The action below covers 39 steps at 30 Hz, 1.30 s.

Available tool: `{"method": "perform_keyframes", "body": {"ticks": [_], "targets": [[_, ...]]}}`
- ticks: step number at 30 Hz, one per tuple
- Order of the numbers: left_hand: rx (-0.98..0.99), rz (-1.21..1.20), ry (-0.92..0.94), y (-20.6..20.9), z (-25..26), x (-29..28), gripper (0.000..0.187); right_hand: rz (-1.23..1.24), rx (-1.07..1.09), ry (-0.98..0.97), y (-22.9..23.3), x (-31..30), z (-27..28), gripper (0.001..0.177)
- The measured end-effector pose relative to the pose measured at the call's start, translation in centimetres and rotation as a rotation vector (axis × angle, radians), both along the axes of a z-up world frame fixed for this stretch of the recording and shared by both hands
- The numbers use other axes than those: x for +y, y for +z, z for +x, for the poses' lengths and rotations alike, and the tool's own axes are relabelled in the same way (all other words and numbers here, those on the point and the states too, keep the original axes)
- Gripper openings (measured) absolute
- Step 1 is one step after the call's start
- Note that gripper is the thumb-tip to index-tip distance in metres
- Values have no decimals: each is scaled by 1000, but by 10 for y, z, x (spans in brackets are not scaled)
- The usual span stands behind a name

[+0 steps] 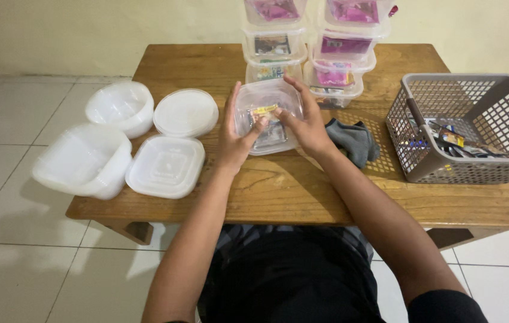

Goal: The person wipes the inside of clear plastic containers with a cloth, places small packets inside, and secures the lids. They repeat this process for several containers, stacking the finished ones on the table.

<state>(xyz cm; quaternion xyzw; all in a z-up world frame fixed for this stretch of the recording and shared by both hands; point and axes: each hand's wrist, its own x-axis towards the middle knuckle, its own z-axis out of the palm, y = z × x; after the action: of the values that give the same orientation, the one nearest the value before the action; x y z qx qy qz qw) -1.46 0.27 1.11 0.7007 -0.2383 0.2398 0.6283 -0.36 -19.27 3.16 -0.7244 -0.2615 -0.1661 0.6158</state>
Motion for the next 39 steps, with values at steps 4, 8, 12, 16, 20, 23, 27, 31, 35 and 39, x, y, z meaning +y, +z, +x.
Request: {"method": "perform_keyframes", "body": {"ticks": [4,8,12,16,20,23,27,31,35,39], "targets": [[75,-92,-24,3,-1,-1,89,-17,3,-14,-3,-1,5,70],[126,-130,-47,6,-3,1,90,-37,-17,-35,-5,0,6,69],[135,-117,-24,4,-2,0,89,-62,7,-61,-5,0,5,66],[201,-76,10,-2,3,-3,86,-47,73,-94,-9,1,10,64],[376,-74,-33,-8,12,-2,94,-26,191,-120,-16,1,15,62],[343,-28,-34,-16,13,-4,99,7,244,-64,-21,-1,18,63],[386,48,43,-20,18,-7,96,-88,228,-160,-25,-1,24,66],[454,140,139,-19,25,-10,96,-199,204,-234,-28,-4,25,63],[438,192,151,-21,27,-10,94,-213,261,-251,-31,-9,24,61],[375,194,146,-26,26,-10,94,-243,163,-271,-33,-10,27,56]]}}
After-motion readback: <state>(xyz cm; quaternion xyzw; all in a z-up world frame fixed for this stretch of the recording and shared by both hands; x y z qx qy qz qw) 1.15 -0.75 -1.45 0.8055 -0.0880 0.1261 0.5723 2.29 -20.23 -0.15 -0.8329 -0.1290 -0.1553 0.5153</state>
